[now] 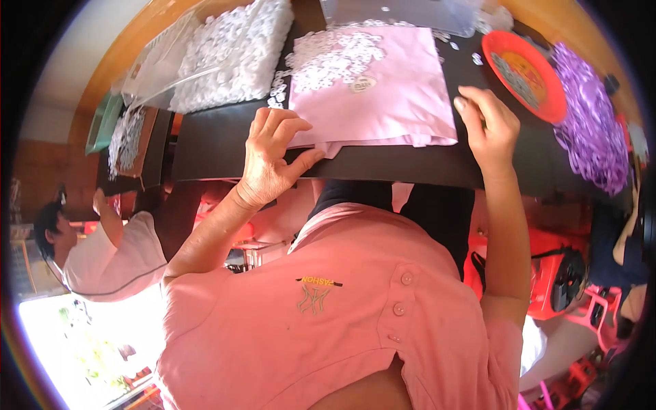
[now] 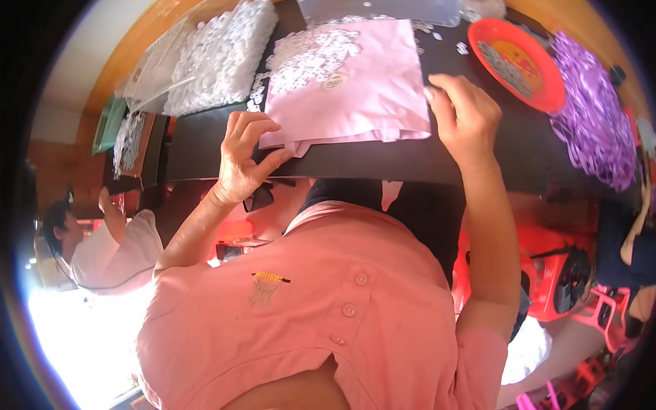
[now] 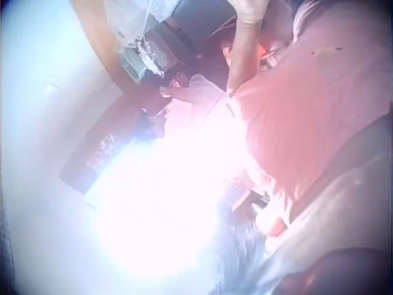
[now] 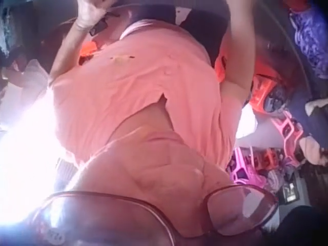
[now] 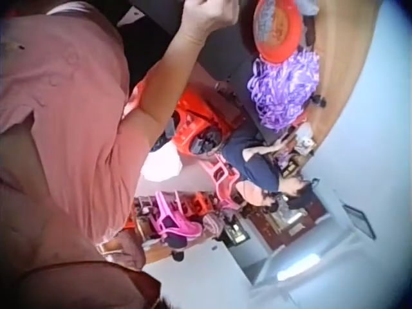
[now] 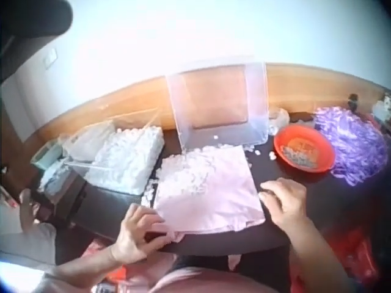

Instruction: Sorting and inspecting small white plastic components from a pile on a workbench.

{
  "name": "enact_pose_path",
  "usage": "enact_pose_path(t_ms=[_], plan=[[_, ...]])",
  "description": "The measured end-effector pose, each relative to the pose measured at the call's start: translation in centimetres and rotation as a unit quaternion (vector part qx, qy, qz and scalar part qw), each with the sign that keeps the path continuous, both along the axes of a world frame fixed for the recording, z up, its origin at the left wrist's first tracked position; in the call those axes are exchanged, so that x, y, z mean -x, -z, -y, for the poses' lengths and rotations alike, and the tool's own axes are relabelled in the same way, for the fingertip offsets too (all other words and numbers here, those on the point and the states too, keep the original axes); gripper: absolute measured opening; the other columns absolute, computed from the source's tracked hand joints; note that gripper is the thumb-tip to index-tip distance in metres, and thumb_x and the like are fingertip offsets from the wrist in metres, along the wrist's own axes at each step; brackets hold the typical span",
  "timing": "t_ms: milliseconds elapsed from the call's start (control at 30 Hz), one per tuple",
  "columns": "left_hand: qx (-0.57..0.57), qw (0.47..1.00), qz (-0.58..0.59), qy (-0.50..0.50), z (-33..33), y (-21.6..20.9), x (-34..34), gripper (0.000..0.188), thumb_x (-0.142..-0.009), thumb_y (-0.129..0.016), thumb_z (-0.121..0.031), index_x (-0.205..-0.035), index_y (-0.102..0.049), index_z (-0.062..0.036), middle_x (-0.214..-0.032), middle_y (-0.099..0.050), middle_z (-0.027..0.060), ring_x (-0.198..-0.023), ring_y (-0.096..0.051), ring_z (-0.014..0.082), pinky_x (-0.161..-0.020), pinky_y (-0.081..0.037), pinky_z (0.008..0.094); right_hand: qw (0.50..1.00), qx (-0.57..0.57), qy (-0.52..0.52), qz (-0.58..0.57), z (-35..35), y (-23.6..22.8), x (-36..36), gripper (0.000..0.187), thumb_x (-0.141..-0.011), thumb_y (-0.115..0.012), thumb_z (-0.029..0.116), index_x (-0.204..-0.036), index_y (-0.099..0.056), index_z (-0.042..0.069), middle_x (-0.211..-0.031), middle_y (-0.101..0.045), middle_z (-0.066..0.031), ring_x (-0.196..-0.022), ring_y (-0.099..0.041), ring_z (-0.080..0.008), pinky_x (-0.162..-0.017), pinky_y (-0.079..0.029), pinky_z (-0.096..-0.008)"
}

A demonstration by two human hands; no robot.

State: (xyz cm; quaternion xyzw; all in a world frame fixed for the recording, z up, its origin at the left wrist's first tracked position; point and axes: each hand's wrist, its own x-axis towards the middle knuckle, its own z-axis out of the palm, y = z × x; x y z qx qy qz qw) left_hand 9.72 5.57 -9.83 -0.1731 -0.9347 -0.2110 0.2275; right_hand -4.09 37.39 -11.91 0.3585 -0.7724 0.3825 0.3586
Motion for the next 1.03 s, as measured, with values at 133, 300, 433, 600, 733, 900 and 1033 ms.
enact_pose_path(t_ms=[133, 300, 433, 600, 733, 900, 1033], plan=[[-0.028, 0.999, 0.014, -0.027, 0.6, 0.7, -1.0, 0.043, -0.066, -0.080, -0.018, -0.104, -0.062, -0.0061, -0.104, -0.057, 0.0112, -0.095, -0.052, 0.0325, -0.083, -0.045, 0.0438, 0.992, -0.092, -0.077, -0.026, 1.0, -1.4, -1.1, 0.021, -0.074, -0.073, 0.015, -0.090, -0.065, 0.004, -0.073, -0.056, -0.0094, -0.063, -0.055, -0.0283, -0.058, -0.043, -0.0372], [-0.001, 0.999, 0.019, -0.026, 0.9, 1.2, -1.3, 0.029, -0.077, -0.070, -0.011, -0.105, -0.063, -0.0056, -0.108, -0.058, 0.0104, -0.097, -0.053, 0.0315, -0.085, -0.043, 0.0407, 0.976, -0.200, -0.079, -0.020, 1.8, -1.5, -1.8, 0.021, -0.073, -0.074, 0.018, -0.086, -0.064, 0.004, -0.079, -0.055, -0.0083, -0.070, -0.055, -0.0284, -0.063, -0.044, -0.0385], [0.022, 0.999, -0.015, -0.046, 0.8, 1.9, -1.9, 0.022, -0.079, -0.067, -0.007, -0.101, -0.064, -0.0059, -0.105, -0.059, 0.0090, -0.095, -0.054, 0.0301, -0.082, -0.043, 0.0401, 0.970, -0.218, -0.105, -0.028, 2.0, -1.2, -1.7, 0.017, -0.072, -0.073, 0.014, -0.074, -0.059, 0.005, -0.074, -0.053, -0.0076, -0.069, -0.054, -0.0282, -0.065, -0.043, -0.0386], [-0.001, 0.999, -0.036, -0.023, 1.3, 2.5, -2.6, 0.021, -0.078, -0.068, -0.006, -0.098, -0.064, -0.0054, -0.103, -0.059, 0.0094, -0.092, -0.055, 0.0302, -0.081, -0.043, 0.0395, 0.962, -0.231, -0.140, -0.035, 1.5, -1.7, -2.2, 0.023, -0.071, -0.072, 0.011, -0.064, -0.050, 0.005, -0.066, -0.048, -0.0086, -0.065, -0.051, -0.0291, -0.061, -0.039, -0.0398], [-0.061, 0.997, -0.040, -0.035, 1.6, 2.1, -2.7, 0.025, -0.075, -0.073, -0.011, -0.096, -0.063, -0.0042, -0.103, -0.059, 0.0105, -0.093, -0.055, 0.0302, -0.081, -0.043, 0.0390, 0.955, -0.250, -0.160, -0.012, 1.2, -2.1, -2.9, 0.023, -0.072, -0.071, 0.011, -0.063, -0.050, 0.005, -0.063, -0.047, -0.0085, -0.063, -0.050, -0.0295, -0.058, -0.037, -0.0402], [-0.002, 0.986, -0.009, -0.166, 2.5, 1.5, -2.1, 0.037, -0.078, -0.073, -0.031, -0.101, -0.065, -0.0025, -0.107, -0.061, 0.0116, -0.101, -0.054, 0.0296, -0.085, -0.039, 0.0397, 0.957, -0.255, -0.134, 0.007, 2.8, -3.2, -1.4, 0.012, -0.074, -0.069, 0.007, -0.072, -0.058, 0.004, -0.072, -0.053, -0.0098, -0.068, -0.054, -0.0302, -0.062, -0.041, -0.0410], [-0.007, 0.984, 0.019, -0.175, 2.9, 1.7, -0.7, 0.034, -0.075, -0.075, -0.036, -0.099, -0.069, -0.0122, -0.112, -0.056, 0.0125, -0.104, -0.050, 0.0355, -0.083, -0.037, 0.0451, 0.949, -0.285, -0.133, 0.000, 5.3, -3.3, 0.7, 0.012, -0.075, -0.068, 0.007, -0.085, -0.062, 0.007, -0.080, -0.056, -0.0107, -0.079, -0.057, -0.0313, -0.071, -0.044, -0.0411]])
